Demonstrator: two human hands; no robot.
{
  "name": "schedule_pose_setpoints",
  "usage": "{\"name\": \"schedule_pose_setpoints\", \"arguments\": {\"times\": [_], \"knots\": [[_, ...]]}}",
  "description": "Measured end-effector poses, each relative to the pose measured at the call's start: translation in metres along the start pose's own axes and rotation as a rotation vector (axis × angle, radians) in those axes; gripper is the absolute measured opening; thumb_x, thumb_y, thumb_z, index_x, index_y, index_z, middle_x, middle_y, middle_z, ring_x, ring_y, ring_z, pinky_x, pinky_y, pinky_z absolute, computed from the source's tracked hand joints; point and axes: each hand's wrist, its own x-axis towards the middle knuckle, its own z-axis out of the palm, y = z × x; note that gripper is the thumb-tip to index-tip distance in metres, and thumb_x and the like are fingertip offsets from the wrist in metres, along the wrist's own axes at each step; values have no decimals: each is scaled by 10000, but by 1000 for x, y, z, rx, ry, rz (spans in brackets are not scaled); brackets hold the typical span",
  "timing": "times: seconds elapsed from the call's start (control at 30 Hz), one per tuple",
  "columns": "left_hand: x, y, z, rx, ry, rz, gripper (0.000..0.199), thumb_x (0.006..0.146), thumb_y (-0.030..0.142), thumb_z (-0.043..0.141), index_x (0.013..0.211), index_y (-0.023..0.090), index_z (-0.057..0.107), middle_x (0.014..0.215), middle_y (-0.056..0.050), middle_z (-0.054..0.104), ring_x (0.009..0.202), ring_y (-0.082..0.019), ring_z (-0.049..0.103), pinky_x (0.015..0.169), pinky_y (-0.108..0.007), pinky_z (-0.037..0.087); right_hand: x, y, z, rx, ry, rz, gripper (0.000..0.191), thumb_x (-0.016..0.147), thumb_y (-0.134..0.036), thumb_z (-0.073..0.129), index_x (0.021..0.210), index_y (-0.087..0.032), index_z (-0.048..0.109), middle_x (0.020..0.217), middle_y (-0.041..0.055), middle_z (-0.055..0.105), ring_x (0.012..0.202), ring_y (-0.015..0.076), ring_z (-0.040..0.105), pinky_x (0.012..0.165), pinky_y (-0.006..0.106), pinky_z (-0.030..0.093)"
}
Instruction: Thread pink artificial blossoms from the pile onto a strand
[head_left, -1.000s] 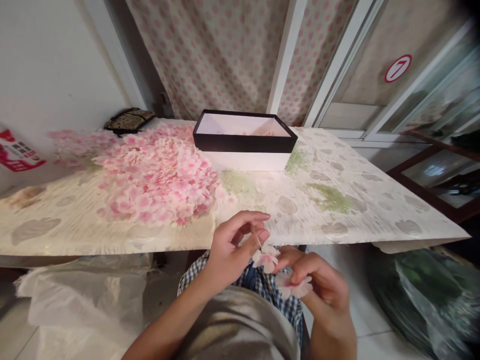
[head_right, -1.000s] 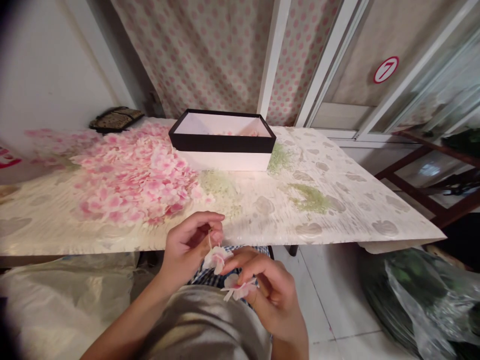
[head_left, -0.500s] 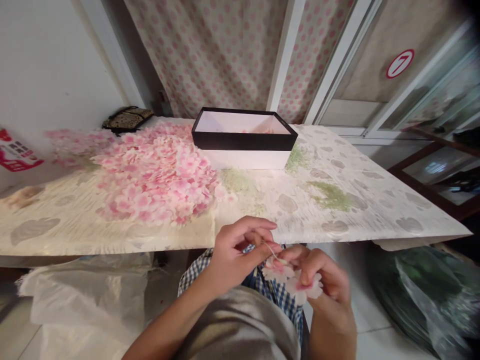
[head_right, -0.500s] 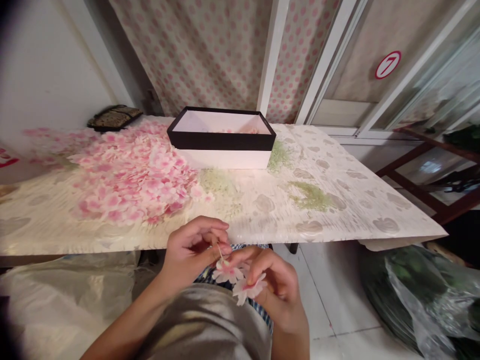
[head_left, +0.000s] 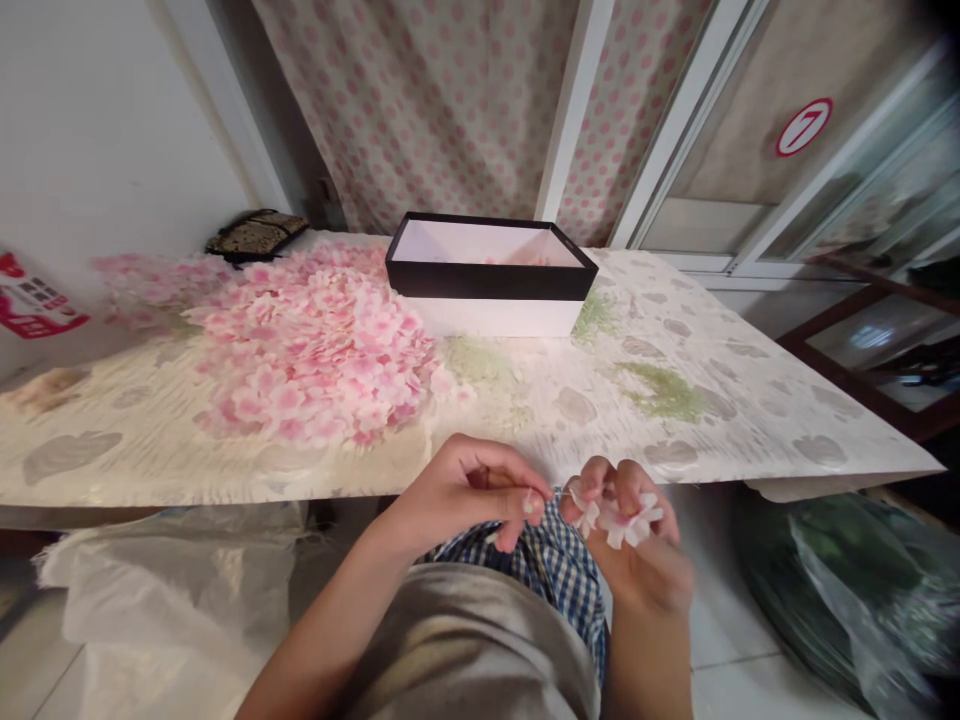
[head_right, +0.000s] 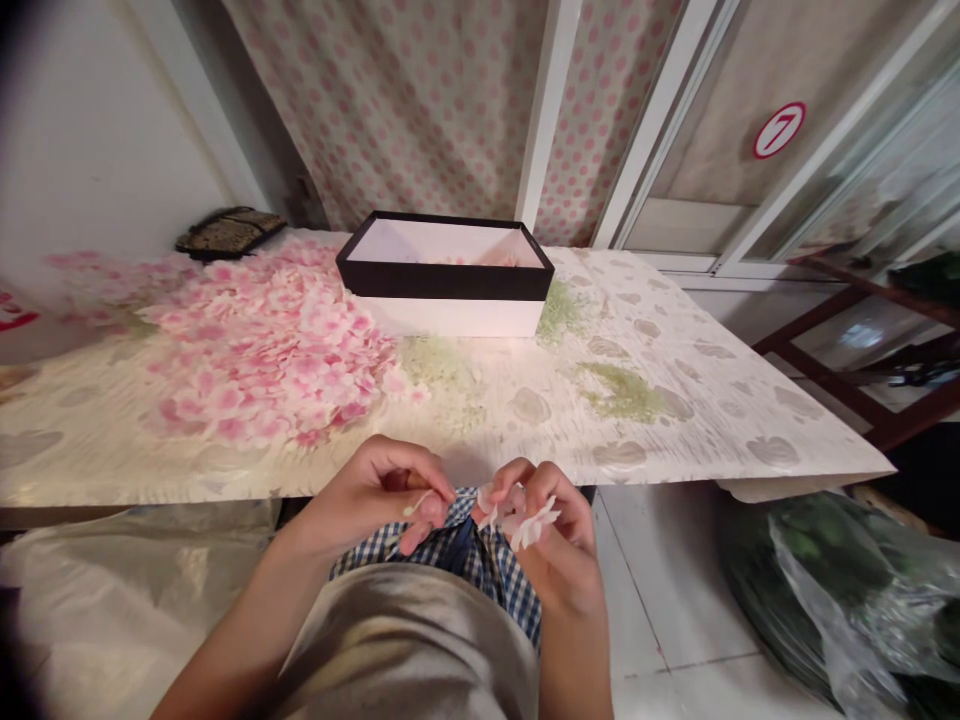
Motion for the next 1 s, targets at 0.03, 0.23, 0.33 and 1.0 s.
{"name": "schedule_pose_setpoints", "arguments": {"times": [0.03,0.23,0.33,1.0], "knots": [[0,0,0,-23,-15,-17,80,752,193,762,788,124,744,633,-22,689,445,-54,583,460,-151,455,1,1,0,13,4,14,100,768,-239,714,815,-229,627,888,16,596,791,153,620,712,290,506],[2,-1,1,-195,-74,-43,128,743,204,774,843,131,743,677,-24,661,518,-70,600,499,-164,479,4,7,-1,47,54,76,167,719,-304,758,762,-240,610,807,13,569,718,158,588,648,287,485],[2,-2,3,-198,-12,1,144,726,169,780,853,132,723,656,-15,639,534,-71,596,514,-159,473,6,10,1,26,68,78,192,705,-316,767,745,-239,596,791,14,556,687,162,577,635,298,483],[1,-11,6,768,208,481,243,914,142,525,1143,207,572,1012,-61,584,836,-127,609,773,-264,532,5,14,1,-8,126,62,165,746,-325,737,777,-243,597,787,23,505,728,164,538,653,284,491]]}}
